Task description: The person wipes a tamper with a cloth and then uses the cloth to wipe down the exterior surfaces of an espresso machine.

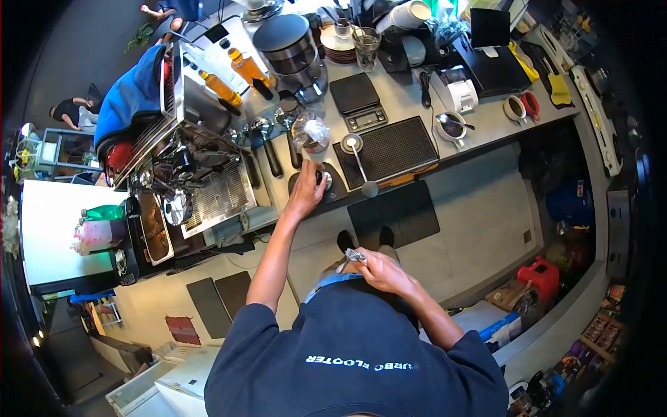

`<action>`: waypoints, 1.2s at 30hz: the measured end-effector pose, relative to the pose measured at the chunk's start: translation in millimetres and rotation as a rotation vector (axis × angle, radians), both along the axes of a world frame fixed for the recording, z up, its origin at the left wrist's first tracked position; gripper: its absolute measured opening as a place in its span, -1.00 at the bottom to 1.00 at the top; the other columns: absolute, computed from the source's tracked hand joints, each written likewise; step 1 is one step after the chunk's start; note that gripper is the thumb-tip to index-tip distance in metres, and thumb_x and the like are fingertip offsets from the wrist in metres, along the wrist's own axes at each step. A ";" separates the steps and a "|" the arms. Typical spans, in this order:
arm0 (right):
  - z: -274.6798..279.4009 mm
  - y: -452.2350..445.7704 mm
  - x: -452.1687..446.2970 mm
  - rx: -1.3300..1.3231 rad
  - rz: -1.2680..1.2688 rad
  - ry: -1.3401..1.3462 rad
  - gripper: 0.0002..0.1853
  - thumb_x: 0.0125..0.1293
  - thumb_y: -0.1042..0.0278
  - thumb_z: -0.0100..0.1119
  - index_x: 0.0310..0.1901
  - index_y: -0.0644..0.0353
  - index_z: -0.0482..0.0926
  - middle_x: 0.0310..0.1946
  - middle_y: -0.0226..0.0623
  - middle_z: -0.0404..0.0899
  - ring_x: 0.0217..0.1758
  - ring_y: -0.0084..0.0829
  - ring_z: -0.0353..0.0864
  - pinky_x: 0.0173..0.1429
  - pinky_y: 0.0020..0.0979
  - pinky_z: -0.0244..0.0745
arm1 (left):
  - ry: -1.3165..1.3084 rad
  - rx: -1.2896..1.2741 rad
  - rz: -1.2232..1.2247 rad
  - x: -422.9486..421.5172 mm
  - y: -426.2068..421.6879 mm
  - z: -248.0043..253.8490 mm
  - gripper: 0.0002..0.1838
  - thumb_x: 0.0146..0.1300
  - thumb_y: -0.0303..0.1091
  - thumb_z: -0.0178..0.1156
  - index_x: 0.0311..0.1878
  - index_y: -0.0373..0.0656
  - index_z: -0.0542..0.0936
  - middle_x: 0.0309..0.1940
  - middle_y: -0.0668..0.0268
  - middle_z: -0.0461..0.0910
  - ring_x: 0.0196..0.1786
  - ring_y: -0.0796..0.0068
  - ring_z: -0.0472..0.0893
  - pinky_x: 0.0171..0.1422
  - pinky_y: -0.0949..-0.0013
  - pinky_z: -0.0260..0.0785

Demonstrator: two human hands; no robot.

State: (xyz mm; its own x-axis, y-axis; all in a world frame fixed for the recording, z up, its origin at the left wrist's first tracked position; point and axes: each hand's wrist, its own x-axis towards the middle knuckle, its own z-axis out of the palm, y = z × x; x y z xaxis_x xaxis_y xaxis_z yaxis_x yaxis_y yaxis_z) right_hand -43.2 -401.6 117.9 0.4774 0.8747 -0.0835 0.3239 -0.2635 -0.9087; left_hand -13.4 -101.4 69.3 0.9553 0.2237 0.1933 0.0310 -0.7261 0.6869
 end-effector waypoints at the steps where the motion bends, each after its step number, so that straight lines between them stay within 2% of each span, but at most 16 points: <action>1: -1.1 -4.8 5.6 -0.001 -0.010 0.010 -0.88 0.45 0.36 0.04 -0.10 0.21 0.44 -0.34 -0.01 0.60 -0.33 0.08 0.57 -0.19 -0.04 0.44 | 0.010 -0.001 -0.010 0.8 -2.1 -4.0 -0.68 0.39 -0.45 0.20 0.14 -0.23 0.40 -0.05 0.13 0.43 -0.08 0.14 0.52 0.08 0.19 0.41; 5: -0.5 -29.0 34.8 -0.030 -0.070 -0.015 -0.87 0.44 0.36 0.04 -0.09 0.22 0.45 -0.31 -0.03 0.61 -0.31 0.07 0.59 -0.18 -0.05 0.46 | -0.041 0.065 -0.015 -0.2 -4.2 -14.6 -0.69 0.37 -0.47 0.20 0.13 -0.22 0.40 -0.05 0.10 0.43 -0.11 0.05 0.53 0.07 0.13 0.43; 11: -9.8 -62.4 63.2 -0.063 -0.052 -0.067 -0.87 0.43 0.37 0.05 -0.09 0.21 0.46 -0.30 -0.05 0.62 -0.30 0.05 0.60 -0.18 -0.06 0.46 | 0.030 0.125 -0.019 5.0 -2.7 -24.0 -0.68 0.37 -0.45 0.21 0.13 -0.23 0.41 -0.06 0.08 0.43 -0.08 0.03 0.53 0.09 0.13 0.43; 15: -3.9 -73.2 85.2 -0.100 0.000 -0.021 -0.86 0.42 0.37 0.06 -0.08 0.21 0.47 -0.28 -0.07 0.63 -0.28 0.05 0.61 -0.16 -0.07 0.47 | 0.084 0.084 0.091 3.2 -7.3 -23.6 -0.67 0.40 -0.41 0.21 0.15 -0.26 0.42 -0.06 0.10 0.45 -0.06 0.08 0.53 0.10 0.18 0.43; 21: 0.3 -79.8 98.0 -0.046 0.030 -0.053 -0.85 0.43 0.35 0.05 -0.08 0.21 0.48 -0.27 -0.07 0.64 -0.25 0.07 0.63 -0.15 -0.07 0.49 | 0.162 0.209 0.118 1.9 -15.7 -0.2 -0.63 0.38 -0.35 0.25 0.17 -0.25 0.45 -0.05 0.04 0.45 -0.03 0.05 0.54 0.10 0.15 0.44; 25: -6.7 -85.9 104.6 -0.014 0.070 -0.122 -0.84 0.45 0.34 0.03 -0.07 0.22 0.48 -0.26 -0.06 0.65 -0.23 0.08 0.64 -0.11 -0.07 0.52 | 0.091 0.376 0.240 1.2 -7.5 17.6 -0.60 0.42 -0.29 0.24 0.22 -0.26 0.47 -0.05 0.06 0.48 -0.05 0.15 0.53 0.10 0.22 0.43; 27: -5.6 -96.5 104.0 -0.025 0.055 -0.125 -0.84 0.45 0.34 0.02 -0.07 0.22 0.48 -0.25 -0.05 0.65 -0.23 0.08 0.64 -0.11 -0.07 0.52 | 0.050 -0.119 0.382 -14.0 -20.7 67.4 -0.61 0.48 -0.24 0.19 0.25 -0.24 0.46 -0.05 0.14 0.51 -0.06 0.30 0.51 0.07 0.32 0.39; 28: -4.7 -101.7 106.9 -0.037 0.050 -0.131 -0.84 0.46 0.33 0.02 -0.08 0.22 0.48 -0.25 -0.05 0.65 -0.23 0.08 0.65 -0.11 -0.06 0.52 | 0.105 -0.331 0.364 -23.9 -32.5 116.7 -0.69 0.50 -0.19 0.17 0.11 -0.23 0.53 -0.14 0.26 0.52 -0.11 0.44 0.47 0.03 0.42 0.34; 30: -3.8 -109.9 114.0 -0.062 0.052 -0.143 -0.84 0.46 0.33 0.01 -0.08 0.22 0.48 -0.25 -0.05 0.66 -0.23 0.09 0.65 -0.11 -0.06 0.53 | 0.192 -0.495 0.119 -59.4 -32.3 190.5 -0.71 0.52 -0.14 0.13 -0.11 -0.22 0.57 -0.27 0.32 0.48 -0.20 0.48 0.43 -0.05 0.43 0.30; 31: -4.6 -112.8 117.6 -0.063 0.047 -0.148 -0.84 0.46 0.33 0.01 -0.08 0.22 0.48 -0.25 -0.05 0.66 -0.23 0.09 0.65 -0.11 -0.06 0.53 | -0.007 -0.456 -0.007 -66.9 -66.3 244.3 -0.52 0.44 0.10 0.24 -0.29 -0.19 0.54 -0.38 0.35 0.42 -0.32 0.49 0.37 -0.16 0.40 0.25; 32: -6.4 -115.8 120.4 -0.092 0.073 -0.157 -0.84 0.47 0.32 0.00 -0.09 0.22 0.47 -0.25 -0.04 0.66 -0.23 0.10 0.65 -0.11 -0.05 0.53 | -0.006 -0.459 -0.009 -76.2 -83.7 280.3 -0.52 0.44 0.10 0.24 -0.29 -0.19 0.54 -0.38 0.35 0.42 -0.32 0.49 0.37 -0.16 0.40 0.25; 35: -12.0 -118.7 122.7 -0.178 0.155 -0.162 -0.84 0.47 0.31 0.00 -0.10 0.22 0.46 -0.25 -0.02 0.66 -0.23 0.11 0.65 -0.12 -0.03 0.53 | -0.664 -0.215 -1.292 -105.1 -120.0 357.1 -0.49 0.31 0.23 0.34 -0.43 -0.03 0.54 -0.35 0.40 0.58 -0.30 0.48 0.46 -0.23 0.33 0.25; 36: -11.4 -116.4 121.2 -0.179 0.152 -0.150 -0.84 0.47 0.31 0.00 -0.10 0.22 0.46 -0.25 -0.02 0.66 -0.23 0.11 0.65 -0.12 -0.03 0.53 | -0.655 -0.225 -1.294 -112.0 -139.3 377.0 -0.49 0.31 0.23 0.34 -0.43 -0.03 0.54 -0.35 0.40 0.58 -0.30 0.48 0.46 -0.23 0.33 0.25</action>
